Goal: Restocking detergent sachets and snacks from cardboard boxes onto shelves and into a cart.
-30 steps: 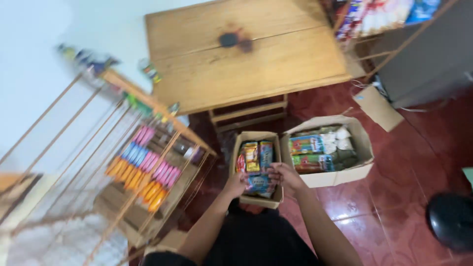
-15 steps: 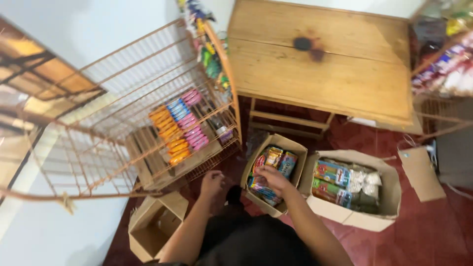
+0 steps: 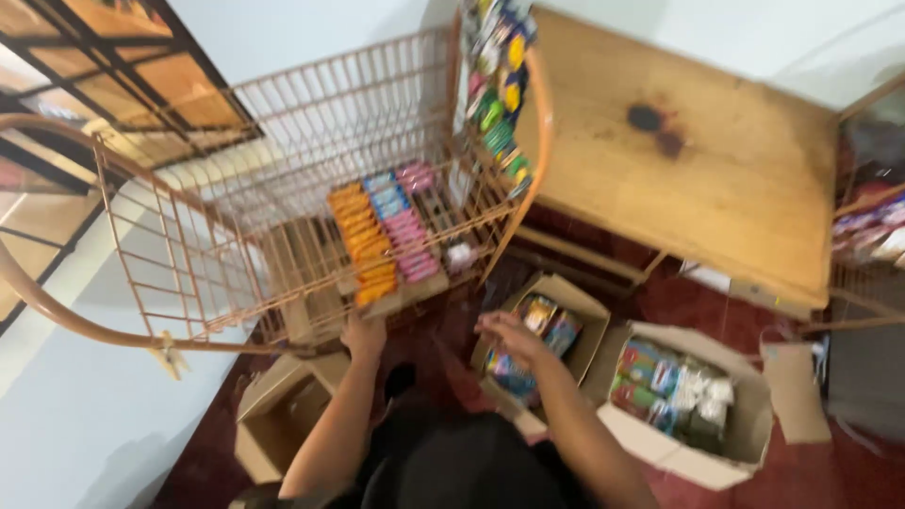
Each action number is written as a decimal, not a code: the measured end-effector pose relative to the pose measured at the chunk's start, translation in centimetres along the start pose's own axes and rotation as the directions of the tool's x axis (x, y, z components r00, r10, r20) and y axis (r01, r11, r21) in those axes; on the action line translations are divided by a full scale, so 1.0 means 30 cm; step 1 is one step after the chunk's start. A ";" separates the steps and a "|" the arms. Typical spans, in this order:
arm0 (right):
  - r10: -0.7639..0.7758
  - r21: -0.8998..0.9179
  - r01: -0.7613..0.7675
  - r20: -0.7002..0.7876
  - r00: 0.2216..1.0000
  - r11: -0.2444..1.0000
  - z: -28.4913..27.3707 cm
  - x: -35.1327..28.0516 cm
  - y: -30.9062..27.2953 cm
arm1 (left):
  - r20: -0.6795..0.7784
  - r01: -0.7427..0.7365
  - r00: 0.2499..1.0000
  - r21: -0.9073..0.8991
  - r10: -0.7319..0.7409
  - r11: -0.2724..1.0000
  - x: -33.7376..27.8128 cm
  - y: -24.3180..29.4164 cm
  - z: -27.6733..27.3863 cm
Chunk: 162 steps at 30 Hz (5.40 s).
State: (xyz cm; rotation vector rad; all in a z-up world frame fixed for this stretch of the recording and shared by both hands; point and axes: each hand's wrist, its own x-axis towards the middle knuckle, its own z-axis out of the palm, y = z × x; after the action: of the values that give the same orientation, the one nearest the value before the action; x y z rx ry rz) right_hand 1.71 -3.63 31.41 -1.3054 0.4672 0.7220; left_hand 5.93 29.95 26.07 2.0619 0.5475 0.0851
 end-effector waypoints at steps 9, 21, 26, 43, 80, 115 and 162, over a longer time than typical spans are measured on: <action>0.062 0.050 -0.058 -0.076 0.995 0.997 0.380 0.218 -0.099 | 0.161 0.014 0.984 0.342 -0.073 0.939 0.252 -0.138 -0.071; 0.051 -0.117 -0.058 -0.061 0.997 0.991 0.592 0.493 -0.071 | 0.222 -0.145 0.970 0.221 0.096 0.964 0.247 -0.035 -0.044; 0.013 -0.062 -0.012 0.014 1.000 0.998 0.565 0.417 -0.011 | 0.203 -0.494 0.854 0.027 0.479 0.869 0.173 0.092 -0.102; -0.202 0.594 0.168 -0.010 0.979 0.787 0.275 -0.196 -0.078 | 0.687 0.073 0.384 -0.688 0.617 0.722 -0.309 0.323 -0.035; -0.261 -0.393 -0.171 -0.820 0.509 0.903 -0.097 -0.938 0.172 | 0.895 0.762 -0.200 -0.114 0.399 0.637 -0.796 0.854 0.169; -0.451 0.018 0.773 -0.804 0.388 0.634 0.028 -0.899 0.058 | 0.824 0.138 -0.527 0.327 -0.210 0.935 -0.656 0.970 0.589; -0.509 0.107 0.673 -0.571 0.645 0.732 -0.014 -0.651 0.268 | 0.745 0.542 -0.367 -0.315 0.557 0.779 -0.682 1.497 0.423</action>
State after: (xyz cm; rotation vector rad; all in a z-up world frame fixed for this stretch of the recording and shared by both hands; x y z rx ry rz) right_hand -17.64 -7.44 39.03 -1.2294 0.4976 -0.2827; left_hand 6.64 -8.16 59.87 0.5704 -0.7065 -1.3556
